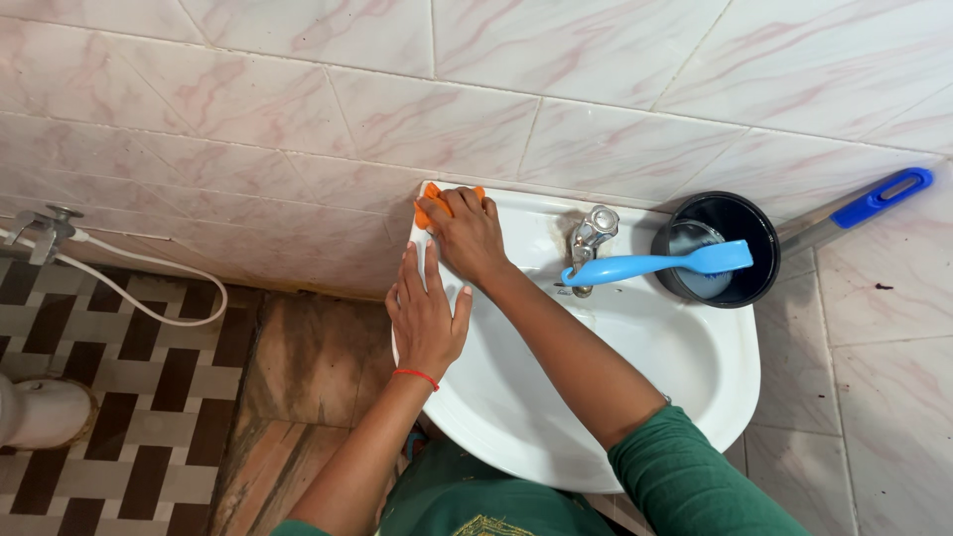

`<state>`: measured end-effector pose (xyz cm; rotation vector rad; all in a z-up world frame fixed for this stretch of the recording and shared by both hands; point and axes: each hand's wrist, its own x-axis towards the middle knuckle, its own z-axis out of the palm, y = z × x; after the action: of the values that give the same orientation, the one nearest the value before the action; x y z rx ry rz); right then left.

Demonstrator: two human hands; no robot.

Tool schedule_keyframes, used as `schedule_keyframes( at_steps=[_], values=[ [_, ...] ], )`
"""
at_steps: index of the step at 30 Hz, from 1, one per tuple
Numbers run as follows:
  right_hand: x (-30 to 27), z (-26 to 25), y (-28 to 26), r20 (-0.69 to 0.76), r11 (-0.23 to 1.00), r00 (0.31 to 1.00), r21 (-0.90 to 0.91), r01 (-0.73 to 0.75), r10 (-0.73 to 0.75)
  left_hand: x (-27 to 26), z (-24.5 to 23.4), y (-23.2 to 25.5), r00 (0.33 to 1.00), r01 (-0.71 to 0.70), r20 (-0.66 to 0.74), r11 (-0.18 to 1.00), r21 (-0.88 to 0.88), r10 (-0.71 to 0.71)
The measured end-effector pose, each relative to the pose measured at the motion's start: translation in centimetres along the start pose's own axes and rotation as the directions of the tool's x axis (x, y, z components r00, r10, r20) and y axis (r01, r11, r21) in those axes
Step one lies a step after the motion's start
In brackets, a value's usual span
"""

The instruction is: The person scrubs the inside of a white bathroom sink with an orange cloth, focusing on the basin and drain area. They then wipe the faucet and surrounding surfaces, and finally use a blue scrub brush to clean the sink basin.

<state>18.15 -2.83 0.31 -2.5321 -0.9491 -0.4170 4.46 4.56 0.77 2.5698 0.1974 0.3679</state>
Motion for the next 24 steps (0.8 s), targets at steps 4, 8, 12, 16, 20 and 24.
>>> schedule_keyframes(
  at_steps=[4,8,12,16,20,24],
  values=[
    [-0.9,0.6,1.3,-0.052,0.988,0.995,-0.124,-0.096,0.09,-0.3,0.1,-0.3,1.0,0.002,-0.017,1.0,-0.022,-0.002],
    [-2.7,-0.1,3.6,-0.217,0.897,0.924,-0.248,-0.365,0.315,-0.3,0.0,-0.4,1.0,0.012,-0.027,0.999,-0.051,-0.013],
    [-4.4,-1.5,4.7,-0.212,0.794,0.807,-0.166,-0.585,0.551,-0.2,-0.1,0.2,1.0,0.02,-0.007,1.0,0.009,-0.02],
    [-2.6,0.2,3.5,-0.233,0.801,0.809,-0.155,-0.579,0.54,0.2,-0.5,0.3,1.0,0.013,0.002,0.999,0.047,-0.013],
    [-0.7,2.9,1.8,-0.161,0.887,0.903,-0.182,-0.425,0.399,0.3,-0.3,0.2,1.0,0.019,-0.007,1.0,0.008,-0.019],
    [0.6,3.1,0.5,-0.113,0.975,0.97,-0.025,-0.221,0.217,0.1,0.0,-0.2,1.0,0.001,-0.028,1.0,-0.009,-0.002]
  ],
)
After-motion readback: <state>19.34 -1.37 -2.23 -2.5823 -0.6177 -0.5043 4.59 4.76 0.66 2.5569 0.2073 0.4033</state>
